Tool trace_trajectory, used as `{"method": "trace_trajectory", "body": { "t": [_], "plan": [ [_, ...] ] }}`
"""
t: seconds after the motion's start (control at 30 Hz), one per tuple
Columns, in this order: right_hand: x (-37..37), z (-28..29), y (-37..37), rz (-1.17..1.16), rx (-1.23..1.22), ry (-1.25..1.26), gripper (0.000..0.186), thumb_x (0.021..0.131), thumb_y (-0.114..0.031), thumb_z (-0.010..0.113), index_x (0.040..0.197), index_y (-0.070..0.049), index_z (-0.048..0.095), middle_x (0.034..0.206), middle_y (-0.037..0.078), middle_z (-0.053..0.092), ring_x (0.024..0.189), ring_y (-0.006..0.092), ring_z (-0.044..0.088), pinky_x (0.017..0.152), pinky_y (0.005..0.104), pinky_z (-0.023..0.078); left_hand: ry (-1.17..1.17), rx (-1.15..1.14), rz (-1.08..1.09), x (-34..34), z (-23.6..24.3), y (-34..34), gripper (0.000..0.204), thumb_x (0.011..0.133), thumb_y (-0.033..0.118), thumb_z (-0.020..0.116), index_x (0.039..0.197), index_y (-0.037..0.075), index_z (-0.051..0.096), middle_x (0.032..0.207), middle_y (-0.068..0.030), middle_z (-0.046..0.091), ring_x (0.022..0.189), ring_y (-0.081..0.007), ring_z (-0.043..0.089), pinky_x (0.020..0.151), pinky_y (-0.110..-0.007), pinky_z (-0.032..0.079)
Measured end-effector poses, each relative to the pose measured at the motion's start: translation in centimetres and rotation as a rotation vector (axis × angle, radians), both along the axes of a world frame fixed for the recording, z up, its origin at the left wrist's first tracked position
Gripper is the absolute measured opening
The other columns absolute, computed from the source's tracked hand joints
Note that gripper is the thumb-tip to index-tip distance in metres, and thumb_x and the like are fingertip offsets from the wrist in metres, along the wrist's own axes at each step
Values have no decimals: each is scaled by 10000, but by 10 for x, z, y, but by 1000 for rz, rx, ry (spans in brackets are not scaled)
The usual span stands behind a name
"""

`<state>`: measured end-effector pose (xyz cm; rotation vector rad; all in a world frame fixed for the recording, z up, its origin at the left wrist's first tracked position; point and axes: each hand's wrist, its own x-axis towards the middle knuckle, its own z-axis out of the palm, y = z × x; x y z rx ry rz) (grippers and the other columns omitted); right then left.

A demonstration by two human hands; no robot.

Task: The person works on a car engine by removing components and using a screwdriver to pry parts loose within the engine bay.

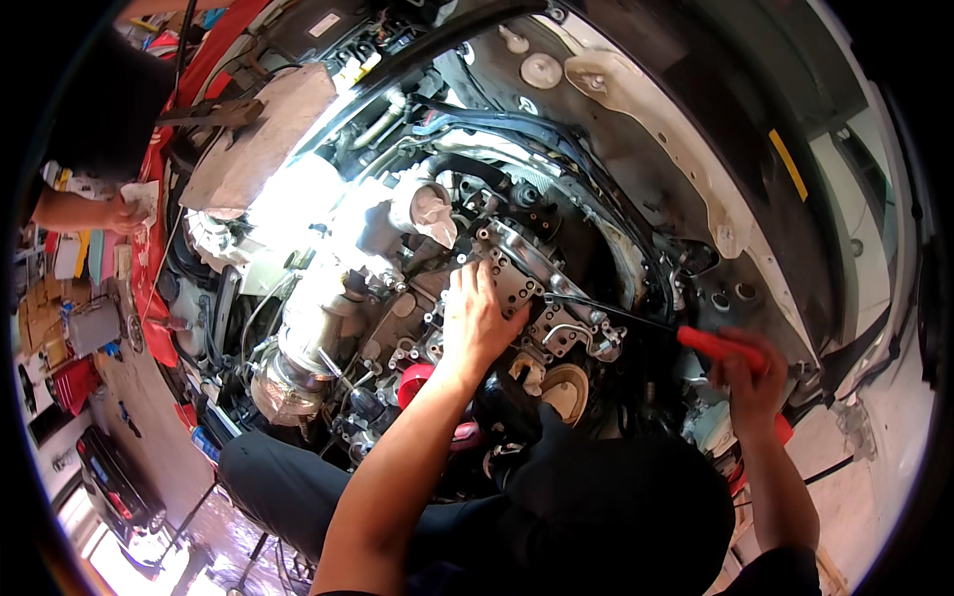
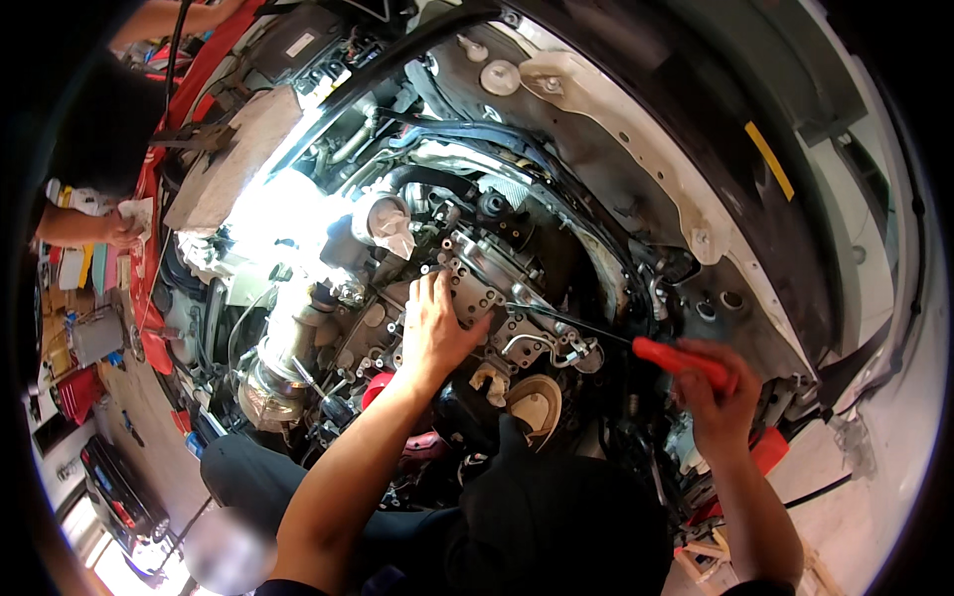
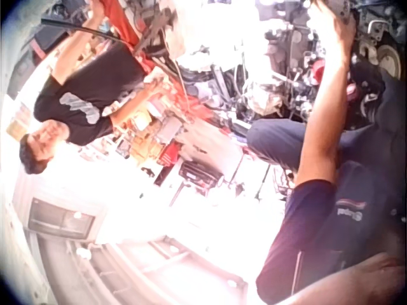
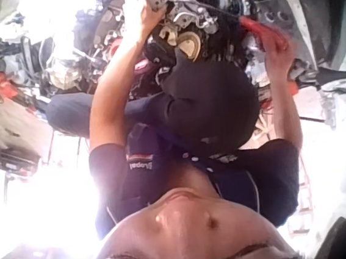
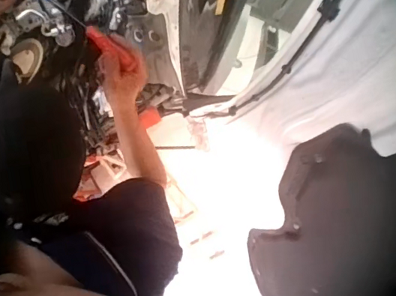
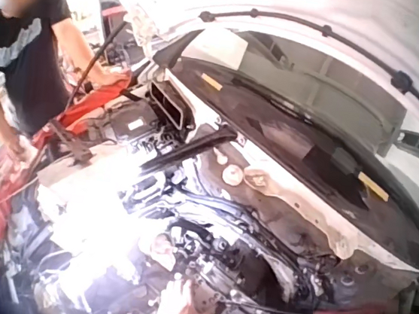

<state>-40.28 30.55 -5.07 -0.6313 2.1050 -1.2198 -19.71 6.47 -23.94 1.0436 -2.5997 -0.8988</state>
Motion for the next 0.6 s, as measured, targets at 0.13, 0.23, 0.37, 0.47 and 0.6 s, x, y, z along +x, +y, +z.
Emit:
{"method": "trace_trajectory", "body": {
  "t": [0.13,0.23,0.37,0.47,0.6],
  "plan": [
    [-5,-25,-135,49,-520,-104,271,1015,-289,535,899,-46,569,885,86,550,804,188,581,807,368,481,-140,-148,-31,8,10,-4,787,681,442,814,1242,-24,518,1146,-160,554,1111,-297,524,987,-409,376],
    [-12,-12,-226,170,-657,-342,304,1008,-297,562,808,-75,507,725,27,484,616,149,498,646,343,481,-80,-87,5,16,11,-12,758,667,445,822,1200,-12,537,1098,-139,551,1075,-294,532,952,-409,393],
    [3,-17,-324,121,-614,-281,333,996,-325,584,770,-108,472,606,-37,374,514,77,382,474,261,316,-42,-11,20,13,4,-11,724,651,451,826,1162,10,562,1073,-119,551,1051,-283,540,920,-403,407],
    [12,-36,-362,149,-534,-330,400,974,-379,617,719,-130,436,517,-31,379,385,88,376,351,260,314,-81,-3,25,16,1,-11,728,650,469,820,1168,24,569,1074,-112,553,1038,-266,542,913,-397,404],
    [15,-61,-378,233,-501,-350,414,978,-386,604,694,-144,422,508,-42,351,375,84,353,346,264,299,-90,13,3,15,-2,-11,759,647,485,815,1192,17,569,1063,-103,553,1031,-250,538,904,-389,401]
  ]
}}
